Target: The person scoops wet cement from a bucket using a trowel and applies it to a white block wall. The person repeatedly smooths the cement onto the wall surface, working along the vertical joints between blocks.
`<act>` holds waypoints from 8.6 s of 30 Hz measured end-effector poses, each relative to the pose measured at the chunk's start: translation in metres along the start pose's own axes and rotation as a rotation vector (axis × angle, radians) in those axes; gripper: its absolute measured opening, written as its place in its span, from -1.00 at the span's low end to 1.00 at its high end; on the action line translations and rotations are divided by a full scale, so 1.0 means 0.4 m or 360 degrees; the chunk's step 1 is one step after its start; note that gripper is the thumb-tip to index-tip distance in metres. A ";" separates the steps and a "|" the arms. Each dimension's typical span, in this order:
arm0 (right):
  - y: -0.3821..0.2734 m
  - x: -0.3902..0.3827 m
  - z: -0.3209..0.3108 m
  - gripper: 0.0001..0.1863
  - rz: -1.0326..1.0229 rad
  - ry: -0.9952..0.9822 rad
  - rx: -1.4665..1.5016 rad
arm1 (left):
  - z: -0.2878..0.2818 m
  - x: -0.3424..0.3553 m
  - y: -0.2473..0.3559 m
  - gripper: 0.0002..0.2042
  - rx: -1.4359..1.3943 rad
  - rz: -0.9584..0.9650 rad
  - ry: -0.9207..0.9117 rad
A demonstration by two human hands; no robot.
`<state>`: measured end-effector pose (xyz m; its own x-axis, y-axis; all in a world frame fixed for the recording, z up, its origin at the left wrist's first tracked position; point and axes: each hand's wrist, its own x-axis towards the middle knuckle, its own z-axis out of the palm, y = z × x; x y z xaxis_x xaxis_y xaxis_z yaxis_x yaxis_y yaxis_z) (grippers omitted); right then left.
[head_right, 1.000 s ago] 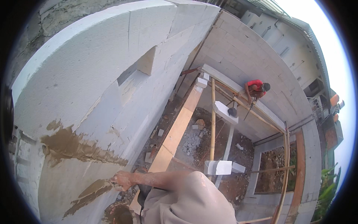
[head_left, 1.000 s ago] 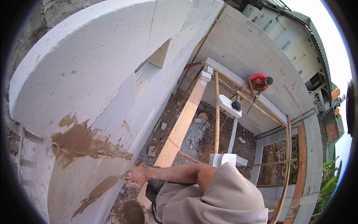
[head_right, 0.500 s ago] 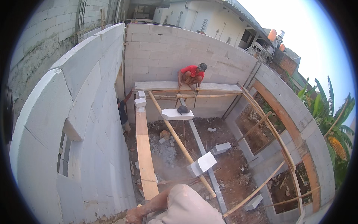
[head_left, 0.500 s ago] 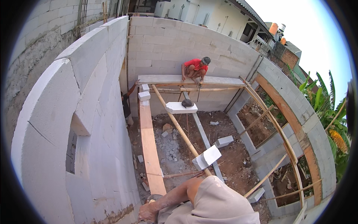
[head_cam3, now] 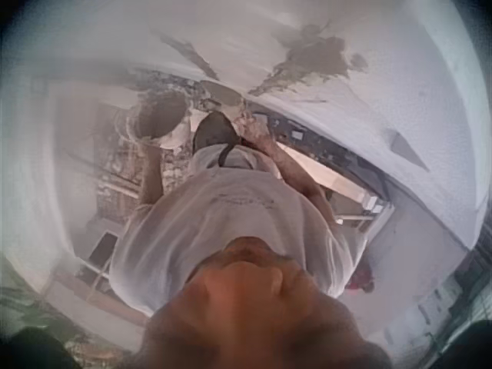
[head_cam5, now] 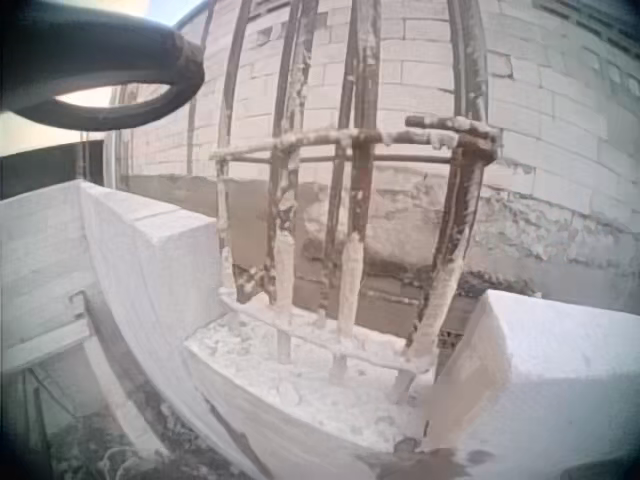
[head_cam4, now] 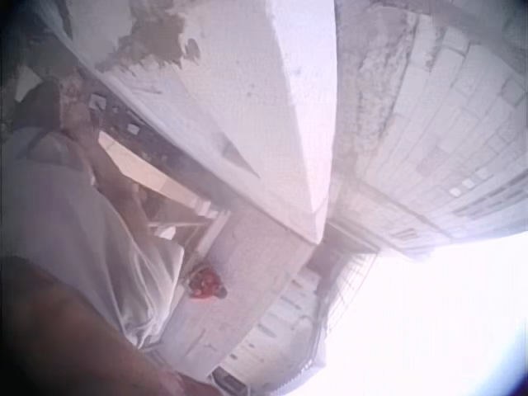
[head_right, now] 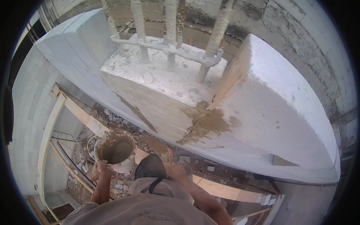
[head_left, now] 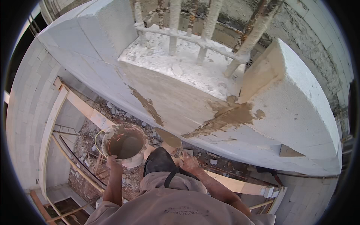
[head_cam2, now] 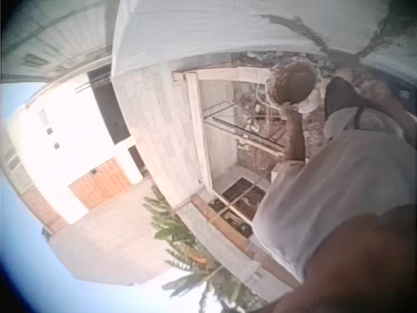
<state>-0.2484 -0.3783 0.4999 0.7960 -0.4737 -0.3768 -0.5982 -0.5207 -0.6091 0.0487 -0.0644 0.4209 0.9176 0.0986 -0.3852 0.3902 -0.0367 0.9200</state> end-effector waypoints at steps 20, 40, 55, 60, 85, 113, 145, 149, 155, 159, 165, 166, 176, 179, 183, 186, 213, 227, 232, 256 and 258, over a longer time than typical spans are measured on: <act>-0.041 0.420 -0.025 -0.61 -0.0219 0.0568 0.0210 | -0.011 0.071 -0.244 -0.82 0.0000 -0.0060 0.0474; -0.051 0.372 -0.108 -0.79 -0.0501 0.0306 0.1424 | 0.336 -0.021 0.046 -0.56 -0.0094 -0.0480 0.0246; -0.216 0.184 -0.173 -0.71 0.0019 0.0518 0.1151 | 0.411 -0.196 0.040 -0.74 -0.0089 -0.0201 0.0126; -0.084 0.107 -0.195 -0.68 -0.0385 0.0609 0.0464 | 0.412 -0.275 0.084 -0.72 -0.0322 0.0008 0.0160; -0.075 0.089 -0.289 -0.71 -0.0422 -0.0268 0.0490 | 0.306 -0.474 0.355 -0.50 -0.0255 -0.0045 -0.0032; -0.355 0.013 -0.332 -0.66 0.0090 0.0507 0.1117 | 0.324 -0.248 0.227 -0.61 -0.0091 -0.0090 -0.0103; -0.214 0.056 -0.327 -0.67 -0.0212 -0.0101 0.1267 | 0.312 -0.431 0.379 -0.45 0.0017 0.0005 -0.0237; -0.145 0.028 -0.324 -0.62 -0.0156 0.0175 0.1573 | 0.323 -0.404 0.361 -0.50 -0.0010 -0.0019 -0.0146; -0.076 0.045 -0.165 -0.66 -0.0271 0.0550 0.0562 | 0.290 -0.367 0.315 -0.61 -0.0150 -0.0068 -0.0136; -0.118 0.142 -0.142 -0.70 -0.0334 0.0794 0.0208 | 0.295 -0.343 0.313 -0.67 0.0152 -0.0200 0.0024; -0.318 0.109 -0.252 -0.64 -0.0292 0.0822 0.0653 | 0.290 -0.304 0.269 -0.61 0.0043 -0.0066 -0.0044; -0.336 0.091 -0.272 -0.63 -0.0242 0.0778 0.0805 | 0.295 -0.305 0.262 -0.59 -0.0020 -0.0032 -0.0054; -0.278 -0.032 -0.279 -0.68 -0.0192 0.0393 0.1767 | 0.288 -0.312 0.254 -0.55 -0.0090 -0.0132 -0.0014; -0.272 -0.021 -0.214 -0.70 -0.0136 0.0444 0.1341 | 0.273 -0.301 0.217 -0.53 -0.0087 -0.0143 -0.0048; -0.309 0.019 -0.221 -0.70 -0.0112 0.0478 0.1149 | 0.270 -0.298 0.189 -0.57 -0.0123 -0.0034 0.0071; -0.314 0.017 -0.202 -0.69 -0.0237 0.0646 0.1225 | 0.272 -0.288 0.196 -0.57 -0.0090 -0.0028 0.0121; 0.112 0.062 -0.243 -0.76 -0.0109 0.0219 0.1075 | 0.140 -0.300 0.048 -0.67 -0.0251 -0.0236 0.0456; -0.233 0.095 -0.318 -0.61 -0.0207 0.0267 0.0632 | 0.050 -0.271 -0.002 -0.57 -0.0130 -0.0393 0.0733; -0.183 0.189 -0.119 -0.61 -0.0503 -0.0389 -0.0916 | 0.043 -0.256 -0.010 -0.45 0.0215 -0.0412 0.0571; 0.075 0.552 0.548 -0.61 -0.1214 -0.0744 -0.0016 | 0.095 -0.140 -0.145 -0.53 0.0474 -0.0106 0.0491; 0.114 0.584 0.569 -0.61 -0.1188 -0.0655 0.0071 | 0.103 -0.123 -0.177 -0.61 0.0361 -0.0194 0.0556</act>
<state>-0.0686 -0.3511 0.2252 0.9555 0.2828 -0.0838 0.0941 -0.5613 -0.8222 -0.0209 -0.1077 0.3715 0.7980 0.4448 -0.4065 0.5367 -0.2179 0.8151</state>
